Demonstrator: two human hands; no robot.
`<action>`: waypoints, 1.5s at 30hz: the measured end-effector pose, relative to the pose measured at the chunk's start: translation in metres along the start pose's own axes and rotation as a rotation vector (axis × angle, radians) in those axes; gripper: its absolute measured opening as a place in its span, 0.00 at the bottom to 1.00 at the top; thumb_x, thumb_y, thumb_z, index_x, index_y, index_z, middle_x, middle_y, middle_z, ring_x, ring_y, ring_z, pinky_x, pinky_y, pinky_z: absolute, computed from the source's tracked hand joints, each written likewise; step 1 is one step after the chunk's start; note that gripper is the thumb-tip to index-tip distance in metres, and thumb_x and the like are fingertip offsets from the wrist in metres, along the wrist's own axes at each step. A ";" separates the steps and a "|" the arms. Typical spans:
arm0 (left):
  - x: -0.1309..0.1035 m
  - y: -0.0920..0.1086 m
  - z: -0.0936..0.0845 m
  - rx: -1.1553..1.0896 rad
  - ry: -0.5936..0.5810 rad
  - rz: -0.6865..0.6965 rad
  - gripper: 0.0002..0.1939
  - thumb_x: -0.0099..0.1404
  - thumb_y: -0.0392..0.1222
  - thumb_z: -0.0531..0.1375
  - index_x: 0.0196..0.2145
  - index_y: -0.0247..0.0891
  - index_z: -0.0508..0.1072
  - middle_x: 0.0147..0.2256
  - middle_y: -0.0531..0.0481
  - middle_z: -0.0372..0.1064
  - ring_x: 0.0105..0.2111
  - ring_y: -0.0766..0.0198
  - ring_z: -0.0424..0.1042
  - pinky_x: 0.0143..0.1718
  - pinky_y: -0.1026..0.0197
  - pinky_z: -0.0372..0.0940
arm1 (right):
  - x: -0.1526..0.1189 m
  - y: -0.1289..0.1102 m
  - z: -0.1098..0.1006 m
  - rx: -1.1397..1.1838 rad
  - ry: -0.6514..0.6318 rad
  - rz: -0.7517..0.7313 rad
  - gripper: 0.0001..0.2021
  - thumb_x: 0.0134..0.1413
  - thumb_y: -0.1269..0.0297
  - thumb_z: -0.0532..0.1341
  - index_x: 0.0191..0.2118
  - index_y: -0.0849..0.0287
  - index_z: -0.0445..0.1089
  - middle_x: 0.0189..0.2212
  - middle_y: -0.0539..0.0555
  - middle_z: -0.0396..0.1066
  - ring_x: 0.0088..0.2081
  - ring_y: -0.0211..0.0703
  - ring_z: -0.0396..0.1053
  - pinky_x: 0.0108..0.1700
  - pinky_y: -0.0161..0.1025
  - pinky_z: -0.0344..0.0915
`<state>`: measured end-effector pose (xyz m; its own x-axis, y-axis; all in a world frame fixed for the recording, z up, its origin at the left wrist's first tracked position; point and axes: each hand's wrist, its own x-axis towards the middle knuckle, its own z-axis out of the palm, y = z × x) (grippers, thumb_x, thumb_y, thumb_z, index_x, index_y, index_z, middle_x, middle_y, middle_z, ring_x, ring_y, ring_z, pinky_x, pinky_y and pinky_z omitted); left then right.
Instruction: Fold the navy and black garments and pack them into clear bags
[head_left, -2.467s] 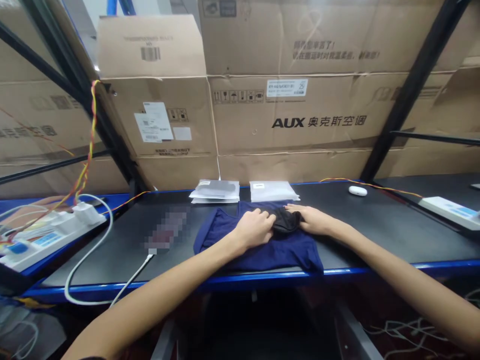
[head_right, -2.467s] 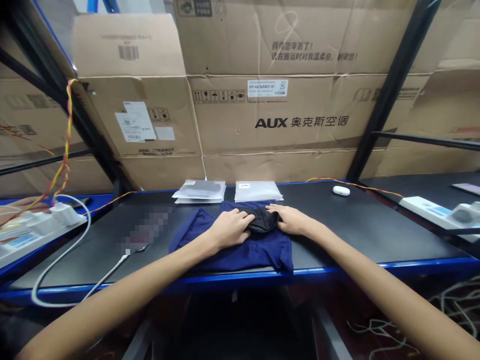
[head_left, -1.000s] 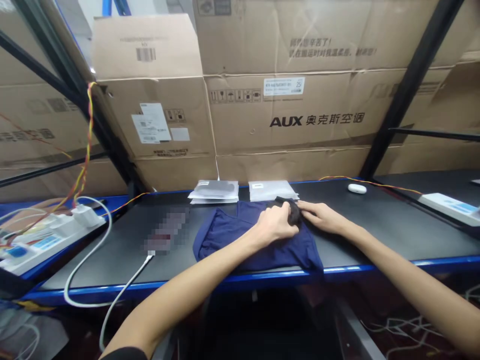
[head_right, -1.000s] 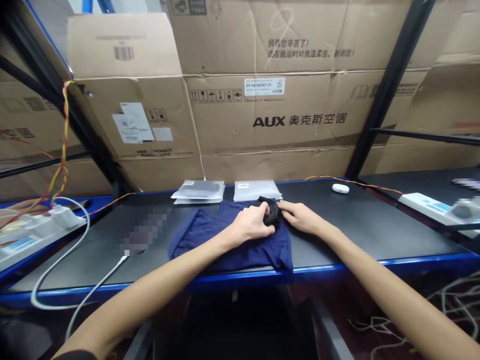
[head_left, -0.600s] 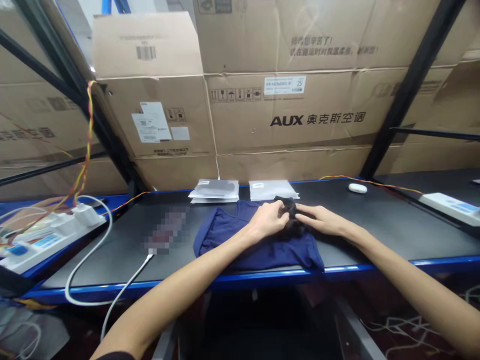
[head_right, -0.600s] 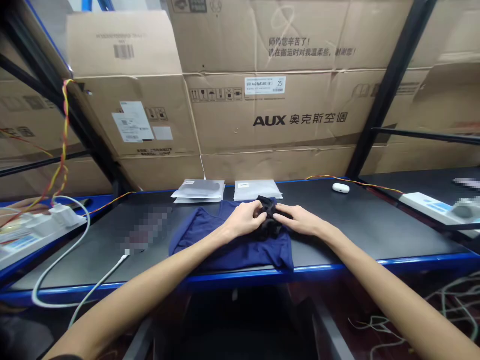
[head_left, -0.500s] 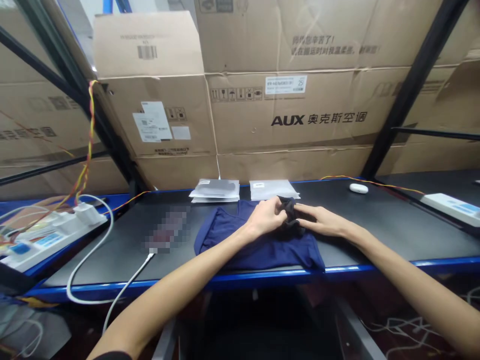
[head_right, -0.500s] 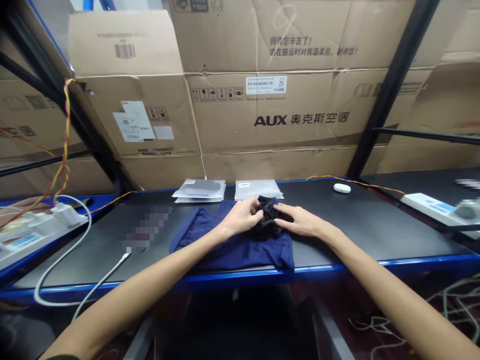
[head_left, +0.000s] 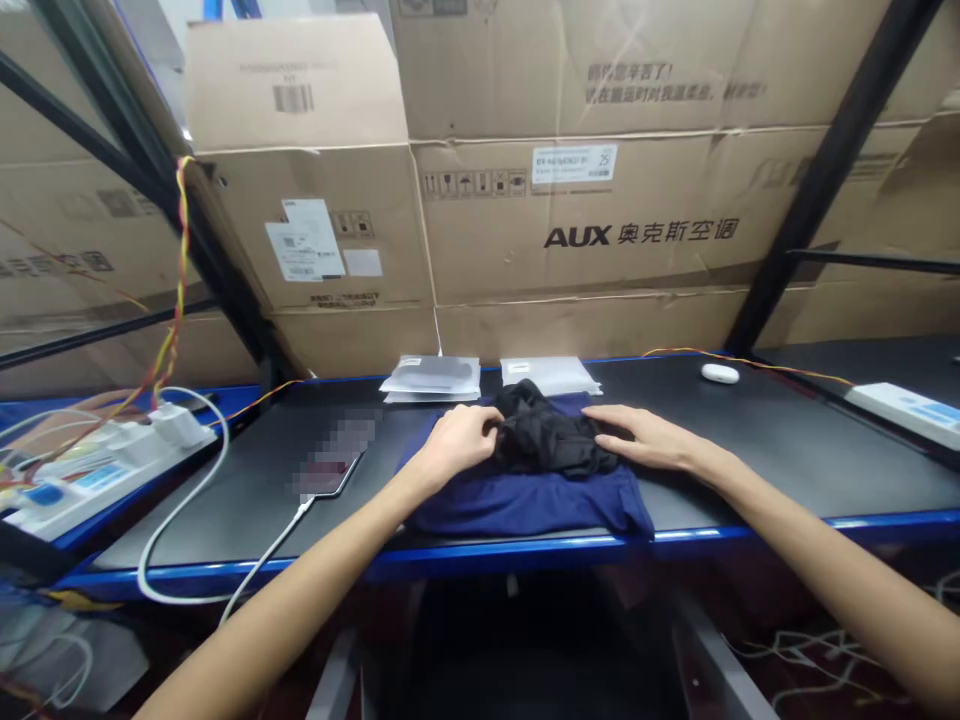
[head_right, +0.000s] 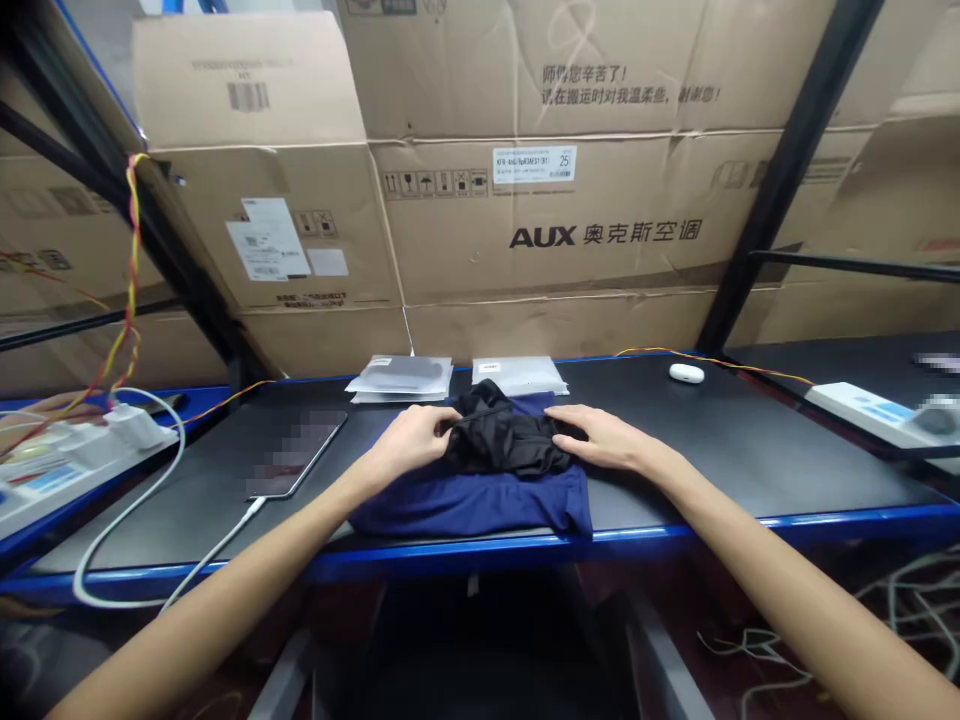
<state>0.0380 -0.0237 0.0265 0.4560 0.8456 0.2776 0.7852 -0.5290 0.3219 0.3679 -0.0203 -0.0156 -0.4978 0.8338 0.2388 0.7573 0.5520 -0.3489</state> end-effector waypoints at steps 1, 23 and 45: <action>-0.003 -0.004 0.001 0.062 -0.034 -0.016 0.14 0.61 0.35 0.55 0.38 0.42 0.79 0.32 0.49 0.76 0.32 0.58 0.74 0.34 0.61 0.66 | 0.000 0.000 0.000 -0.005 -0.004 -0.002 0.27 0.61 0.50 0.57 0.64 0.52 0.64 0.62 0.55 0.65 0.62 0.57 0.62 0.64 0.56 0.59; 0.008 0.022 0.027 0.146 -0.043 0.226 0.17 0.66 0.54 0.59 0.44 0.40 0.76 0.44 0.45 0.70 0.43 0.55 0.71 0.45 0.56 0.69 | 0.001 -0.003 0.000 -0.005 -0.027 0.002 0.28 0.61 0.50 0.56 0.63 0.56 0.64 0.62 0.57 0.65 0.63 0.58 0.62 0.65 0.56 0.58; -0.029 -0.046 -0.040 0.336 0.056 -0.265 0.14 0.63 0.41 0.55 0.42 0.47 0.78 0.41 0.50 0.78 0.40 0.53 0.76 0.39 0.58 0.66 | 0.002 -0.002 -0.002 -0.011 -0.039 -0.004 0.29 0.61 0.50 0.55 0.63 0.59 0.64 0.62 0.59 0.64 0.63 0.57 0.62 0.65 0.55 0.58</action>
<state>-0.0281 -0.0265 0.0397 0.2043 0.9389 0.2769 0.9691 -0.2340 0.0783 0.3659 -0.0198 -0.0127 -0.5166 0.8314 0.2047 0.7597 0.5554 -0.3382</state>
